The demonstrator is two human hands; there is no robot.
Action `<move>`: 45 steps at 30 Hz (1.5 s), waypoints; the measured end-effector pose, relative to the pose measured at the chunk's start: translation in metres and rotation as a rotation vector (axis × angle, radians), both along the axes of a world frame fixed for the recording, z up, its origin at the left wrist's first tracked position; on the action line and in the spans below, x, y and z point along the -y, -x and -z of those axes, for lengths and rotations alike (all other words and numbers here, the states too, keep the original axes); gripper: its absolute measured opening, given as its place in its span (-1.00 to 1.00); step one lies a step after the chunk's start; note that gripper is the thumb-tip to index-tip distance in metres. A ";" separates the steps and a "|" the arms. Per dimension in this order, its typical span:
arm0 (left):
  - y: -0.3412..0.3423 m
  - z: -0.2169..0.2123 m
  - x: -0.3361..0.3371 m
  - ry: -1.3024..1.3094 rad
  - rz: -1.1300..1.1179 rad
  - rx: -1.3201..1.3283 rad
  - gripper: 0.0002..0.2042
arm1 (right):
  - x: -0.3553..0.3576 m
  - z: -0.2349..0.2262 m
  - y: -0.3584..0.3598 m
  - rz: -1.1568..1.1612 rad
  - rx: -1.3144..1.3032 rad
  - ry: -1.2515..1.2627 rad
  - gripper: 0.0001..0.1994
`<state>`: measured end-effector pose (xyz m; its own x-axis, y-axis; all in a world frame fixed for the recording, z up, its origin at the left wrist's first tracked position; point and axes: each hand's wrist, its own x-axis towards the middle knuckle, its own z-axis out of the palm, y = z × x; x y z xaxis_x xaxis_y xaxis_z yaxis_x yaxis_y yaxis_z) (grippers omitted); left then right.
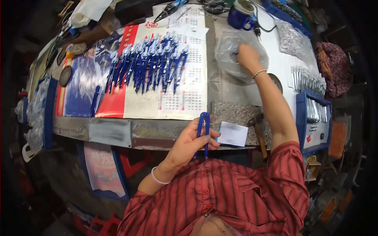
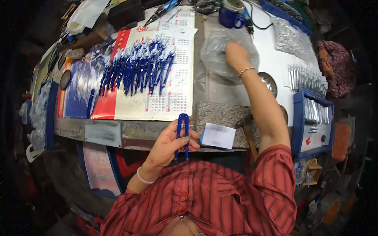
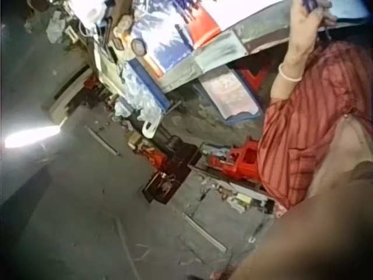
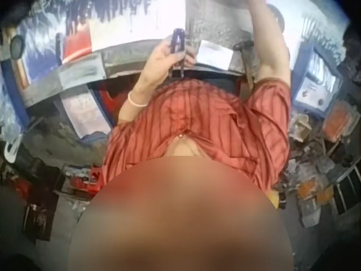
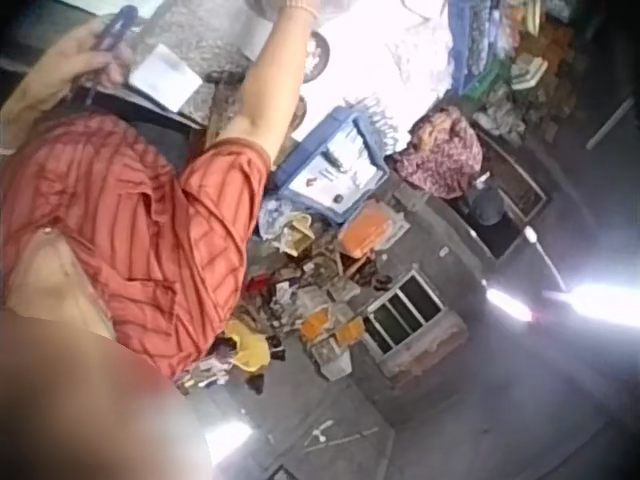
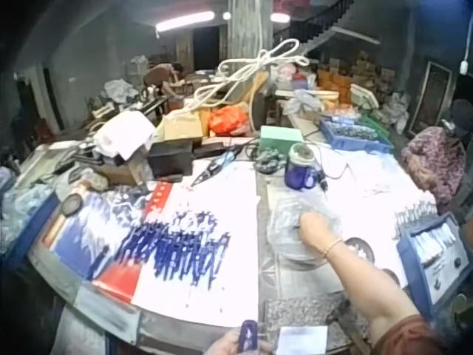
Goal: The person is assembling blue plastic tool handles by inserting metal pins and tapping them into place with a hammer.
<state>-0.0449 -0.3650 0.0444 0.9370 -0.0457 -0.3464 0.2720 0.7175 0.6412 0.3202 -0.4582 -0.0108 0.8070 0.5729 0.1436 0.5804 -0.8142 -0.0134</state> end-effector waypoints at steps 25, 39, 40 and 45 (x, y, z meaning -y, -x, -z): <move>0.010 -0.023 0.025 -0.032 0.225 0.017 -0.72 | 0.087 -0.100 0.213 -0.138 -1.623 -1.000 -0.85; 0.016 -0.031 0.039 -0.046 0.292 0.053 -0.70 | 0.106 -0.091 0.230 -0.194 -1.681 -1.151 -0.81; 0.016 -0.032 0.039 -0.035 0.298 0.051 -0.70 | 0.106 -0.092 0.230 -0.191 -1.686 -1.141 -0.82; 0.015 -0.031 0.038 -0.022 0.298 0.027 -0.66 | 0.104 -0.089 0.233 -0.210 -1.583 -1.098 -0.83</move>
